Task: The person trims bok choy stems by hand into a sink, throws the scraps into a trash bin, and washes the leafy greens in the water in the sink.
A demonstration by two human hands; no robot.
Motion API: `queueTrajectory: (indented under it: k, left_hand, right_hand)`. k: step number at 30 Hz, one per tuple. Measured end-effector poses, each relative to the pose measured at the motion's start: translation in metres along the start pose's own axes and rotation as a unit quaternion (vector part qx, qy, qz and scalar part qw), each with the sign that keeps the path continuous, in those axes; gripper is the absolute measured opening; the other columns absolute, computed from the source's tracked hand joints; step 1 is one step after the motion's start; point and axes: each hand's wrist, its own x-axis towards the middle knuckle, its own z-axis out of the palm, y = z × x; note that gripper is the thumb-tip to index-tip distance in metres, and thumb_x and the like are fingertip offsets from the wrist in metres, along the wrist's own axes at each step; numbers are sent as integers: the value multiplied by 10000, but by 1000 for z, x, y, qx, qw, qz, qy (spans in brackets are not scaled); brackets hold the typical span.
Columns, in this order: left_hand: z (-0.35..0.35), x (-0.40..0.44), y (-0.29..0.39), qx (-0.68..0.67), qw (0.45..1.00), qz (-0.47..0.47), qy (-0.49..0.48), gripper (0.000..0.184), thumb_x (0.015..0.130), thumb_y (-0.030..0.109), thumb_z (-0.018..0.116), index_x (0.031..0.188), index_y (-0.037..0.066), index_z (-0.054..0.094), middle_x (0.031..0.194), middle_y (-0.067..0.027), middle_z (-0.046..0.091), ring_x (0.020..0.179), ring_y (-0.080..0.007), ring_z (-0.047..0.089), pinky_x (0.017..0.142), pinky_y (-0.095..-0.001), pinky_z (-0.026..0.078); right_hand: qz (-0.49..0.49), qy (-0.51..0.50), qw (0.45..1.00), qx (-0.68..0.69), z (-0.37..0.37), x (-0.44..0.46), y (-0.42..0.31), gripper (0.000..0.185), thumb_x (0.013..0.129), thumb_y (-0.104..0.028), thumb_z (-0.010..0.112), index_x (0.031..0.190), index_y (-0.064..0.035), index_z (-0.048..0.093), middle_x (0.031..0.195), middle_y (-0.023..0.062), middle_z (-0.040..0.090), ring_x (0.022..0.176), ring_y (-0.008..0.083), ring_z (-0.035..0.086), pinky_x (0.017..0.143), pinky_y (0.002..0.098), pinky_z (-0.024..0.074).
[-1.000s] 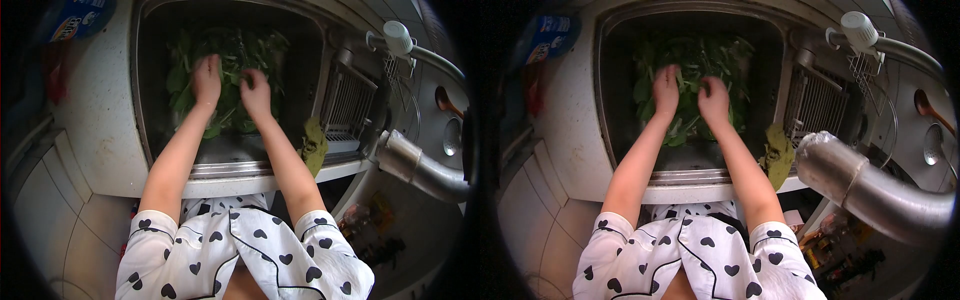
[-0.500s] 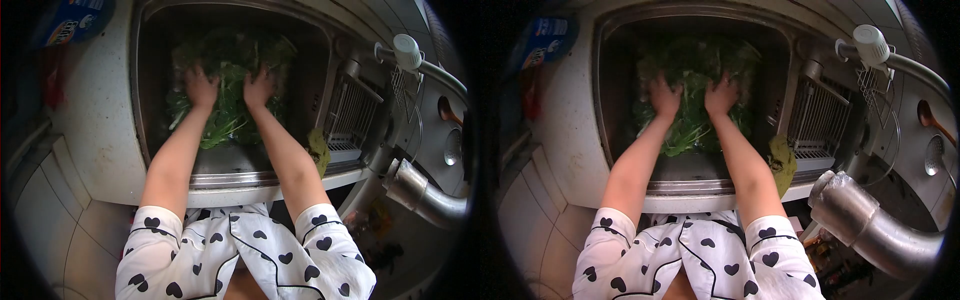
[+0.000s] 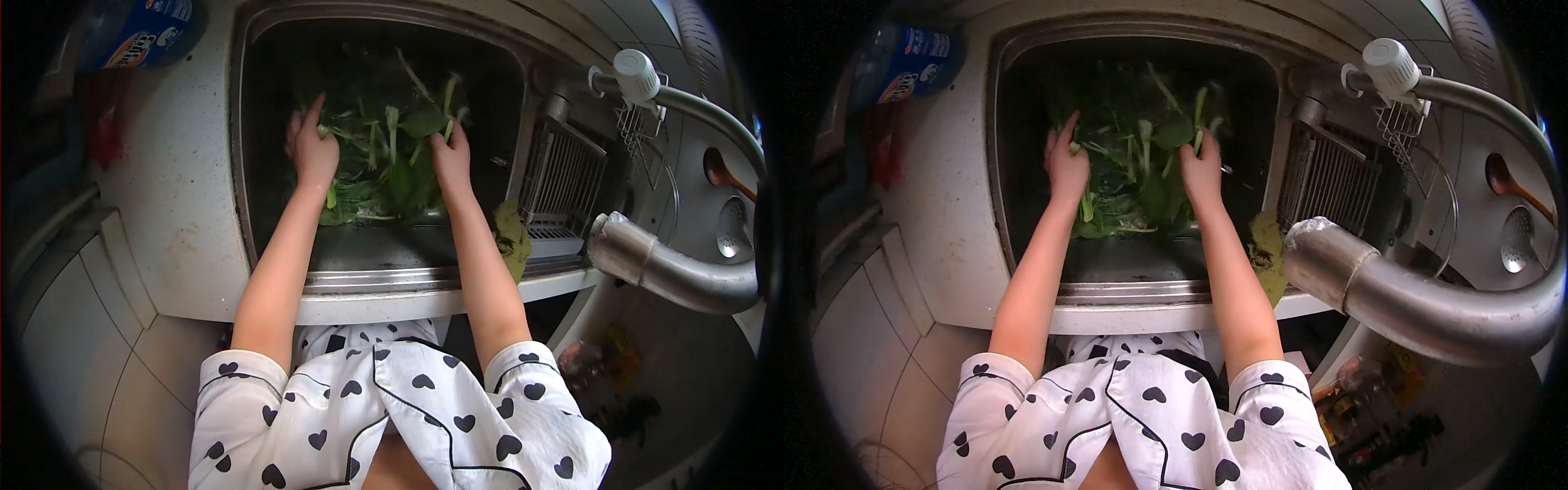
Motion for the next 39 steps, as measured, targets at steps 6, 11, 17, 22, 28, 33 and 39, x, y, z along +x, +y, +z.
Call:
queueTrajectory:
  k: [6, 11, 17, 22, 28, 33, 39]
  left_hand:
    - [56, -18, -12, 257, 958, 55, -115, 778, 789, 551, 572, 1432, 307, 210, 1494, -187, 34, 1363, -405, 71, 1011, -660, 136]
    - [49, -4, -31, 319, 934, 110, -115, 809, 758, 476, 638, 1426, 276, 229, 1474, -172, 128, 1340, -390, 165, 1002, -615, 210]
    - [70, -10, -33, 144, 987, 50, -54, 765, 731, 225, 685, 1380, 192, 280, 1286, -200, 423, 1080, -364, 493, 890, -424, 411]
    - [52, -24, 7, -305, 943, -45, -127, 358, 841, 121, 569, 1171, -12, 526, 1029, -146, 628, 973, -186, 585, 834, -287, 434]
    - [-21, -35, 42, -404, 898, -119, -128, 450, 815, 13, 508, 1264, 5, 469, 1169, -93, 551, 1072, -154, 509, 925, -261, 371]
    - [7, -10, -14, 23, 998, -31, 39, 590, 753, 123, 583, 1316, 241, 453, 1397, -190, 306, 1287, -368, 283, 1015, -479, 294]
    - [60, -22, -15, 205, 964, 127, -116, 595, 840, 448, 566, 1377, 317, 343, 1482, -158, 107, 1354, -396, 121, 956, -674, 242]
  right_hand:
    - [-53, -17, 909, -413, 45, -3, 64, 807, 852, -511, 507, 1460, -221, 63, 1446, 280, 122, 1333, 464, 101, 1024, 622, 146]
    - [-116, 20, 852, -511, 34, 13, 85, 736, 870, -453, 503, 1448, -202, 122, 1423, 277, 184, 1304, 460, 173, 995, 604, 203]
    - [-42, 147, 986, -69, 80, 6, 75, 645, 811, -235, 625, 1338, -39, 308, 1249, 209, 465, 1109, 337, 480, 917, 426, 385]
    - [81, -68, 955, 277, 51, -10, 17, 640, 784, -126, 621, 1332, -20, 307, 1161, 129, 527, 1034, 208, 528, 880, 314, 419]
    - [103, -133, 949, 269, -5, -37, -32, 801, 646, 24, 491, 1403, -81, 252, 1240, 95, 475, 1119, 216, 462, 943, 293, 355]
    - [122, 45, 960, 248, -14, 4, 41, 512, 829, -82, 579, 1305, -11, 407, 1256, 135, 477, 1118, 215, 479, 933, 321, 370]
    - [-116, 60, 952, -276, 57, 3, 67, 725, 802, -211, 648, 1393, -58, 256, 1275, 228, 414, 1130, 427, 414, 959, 491, 335]
